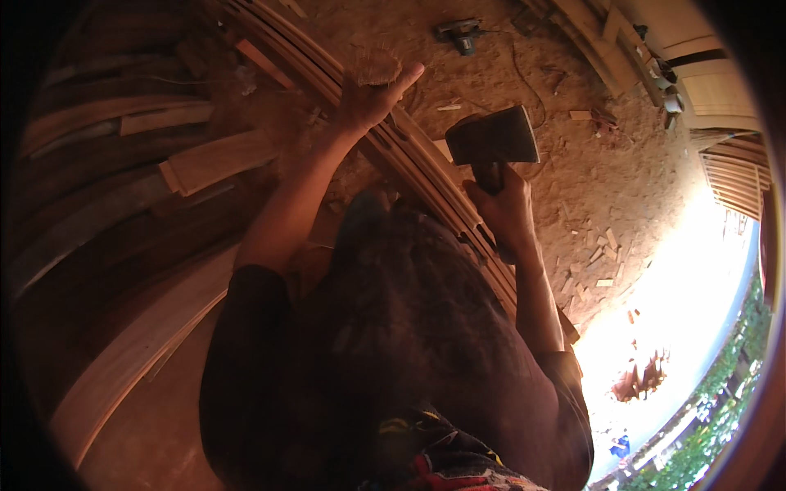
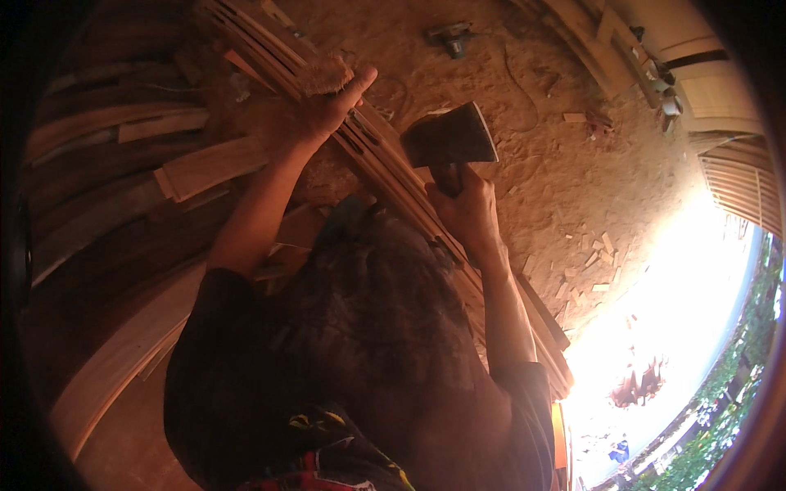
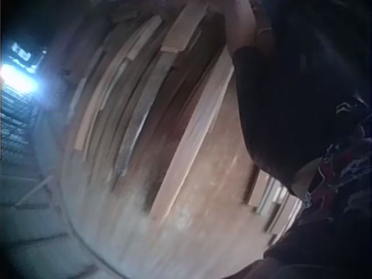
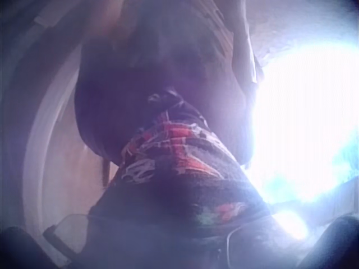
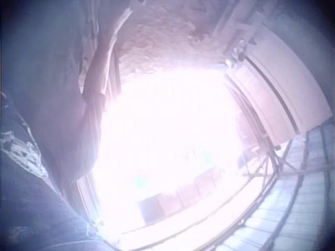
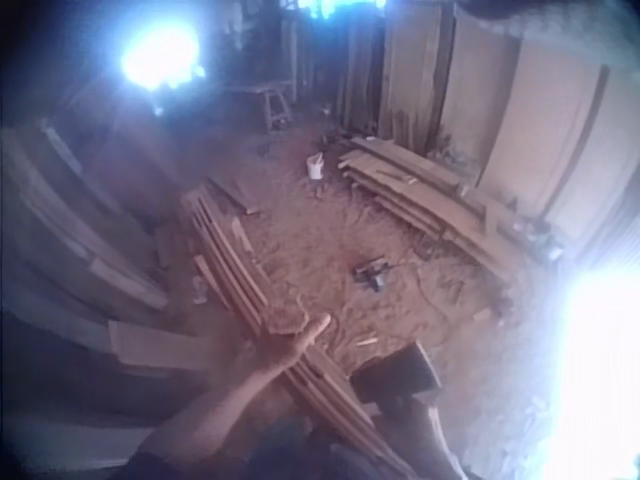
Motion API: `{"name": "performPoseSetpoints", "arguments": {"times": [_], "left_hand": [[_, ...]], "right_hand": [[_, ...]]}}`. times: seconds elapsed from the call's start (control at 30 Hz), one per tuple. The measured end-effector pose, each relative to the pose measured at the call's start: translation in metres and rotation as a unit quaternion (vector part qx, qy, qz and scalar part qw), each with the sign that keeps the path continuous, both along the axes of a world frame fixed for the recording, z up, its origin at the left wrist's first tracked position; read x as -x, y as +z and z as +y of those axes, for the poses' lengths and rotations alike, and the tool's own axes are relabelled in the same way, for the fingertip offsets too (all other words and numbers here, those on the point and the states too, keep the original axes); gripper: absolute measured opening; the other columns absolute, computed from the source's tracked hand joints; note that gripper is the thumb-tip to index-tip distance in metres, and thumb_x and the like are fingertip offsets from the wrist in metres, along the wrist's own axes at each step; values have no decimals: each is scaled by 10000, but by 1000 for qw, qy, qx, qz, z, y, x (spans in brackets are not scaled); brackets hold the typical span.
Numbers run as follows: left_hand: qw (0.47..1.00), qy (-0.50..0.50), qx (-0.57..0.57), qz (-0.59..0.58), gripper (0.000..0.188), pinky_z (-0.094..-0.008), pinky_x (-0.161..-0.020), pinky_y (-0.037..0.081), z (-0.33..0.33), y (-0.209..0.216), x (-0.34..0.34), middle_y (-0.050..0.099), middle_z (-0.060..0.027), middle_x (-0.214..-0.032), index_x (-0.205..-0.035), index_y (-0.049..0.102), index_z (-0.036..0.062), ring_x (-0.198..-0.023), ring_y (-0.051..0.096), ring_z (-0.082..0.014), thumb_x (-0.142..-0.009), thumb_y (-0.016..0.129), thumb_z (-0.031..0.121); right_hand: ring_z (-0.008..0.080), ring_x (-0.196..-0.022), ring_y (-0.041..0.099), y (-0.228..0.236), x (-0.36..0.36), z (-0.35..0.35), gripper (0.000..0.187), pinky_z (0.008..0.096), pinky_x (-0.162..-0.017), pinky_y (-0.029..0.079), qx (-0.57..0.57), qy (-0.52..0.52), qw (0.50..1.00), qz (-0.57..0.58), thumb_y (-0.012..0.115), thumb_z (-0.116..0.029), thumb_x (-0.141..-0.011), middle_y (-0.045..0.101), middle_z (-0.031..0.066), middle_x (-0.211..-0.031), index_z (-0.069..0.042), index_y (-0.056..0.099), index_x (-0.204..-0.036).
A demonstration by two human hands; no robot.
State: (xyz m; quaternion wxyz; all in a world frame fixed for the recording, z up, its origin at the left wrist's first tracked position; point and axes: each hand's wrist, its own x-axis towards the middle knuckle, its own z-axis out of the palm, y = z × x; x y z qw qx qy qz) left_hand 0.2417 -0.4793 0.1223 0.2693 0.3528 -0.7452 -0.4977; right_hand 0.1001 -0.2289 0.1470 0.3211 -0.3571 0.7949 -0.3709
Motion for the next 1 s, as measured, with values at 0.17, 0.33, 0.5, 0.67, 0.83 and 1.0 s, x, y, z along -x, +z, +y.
{"name": "performPoseSetpoints", "arguments": {"times": [0.17, 0.33, 0.5, 0.67, 0.83, 1.0], "left_hand": [[1000, 14, 15, 18, 421, -392, -693, 533, -2, -20, -1, 653, 6, -751, -771, 642, 117, -741, 653, -157, -895, 801, 486], [998, 2, 57, 7, 385, -410, -705, 544, -3, -30, 1, 666, -5, -761, -819, 672, 115, -759, 668, -180, -916, 782, 472], [993, -24, 116, -8, 350, -400, -694, 549, 4, -29, 4, 668, 1, -748, -819, 674, 120, -751, 671, -178, -959, 741, 433], [968, -35, 243, -45, 315, -392, -700, 555, -1, -57, -9, 673, 11, -754, -826, 682, 125, -744, 669, -179, -973, 724, 400], [907, 2, 420, -15, 260, -371, -715, 561, 3, -58, -10, 686, -8, -794, -868, 699, 109, -768, 675, -205, -976, 717, 344], [974, 4, 41, 221, 224, -381, -739, 567, 20, -35, -2, 696, -73, -832, -887, 699, 71, -791, 687, -252, -981, 700, 274]], "right_hand": [[247, -752, 676, -7, 1, -3, 430, 399, -712, 538, -1, 11, 1000, -3, 833, -230, -794, 713, 204, -863, 61, 659, -1058], [243, -718, 651, -4, 2, -4, 420, 402, -685, 524, -4, 9, 1000, 8, 835, -237, -794, 690, 201, -824, 56, 654, -1034], [205, -651, 623, 0, 5, -10, 391, 387, -629, 511, 20, 24, 999, 34, 838, -244, -804, 684, 169, -763, 53, 654, -980], [139, -617, 614, 57, 2, -47, 360, 343, -588, 501, 154, 5, 984, 94, 839, -261, -834, 678, 150, -725, 43, 668, -922], [238, -673, 717, 66, -30, -86, 294, 389, -634, 560, 264, 9, 964, -6, 809, -233, -847, 697, 196, -735, 27, 681, -893], [387, -763, 746, 31, -18, -91, 202, 464, -685, 591, 75, 168, 964, 192, 755, -164, -849, 717, 250, -804, 23, 715, -916]]}}
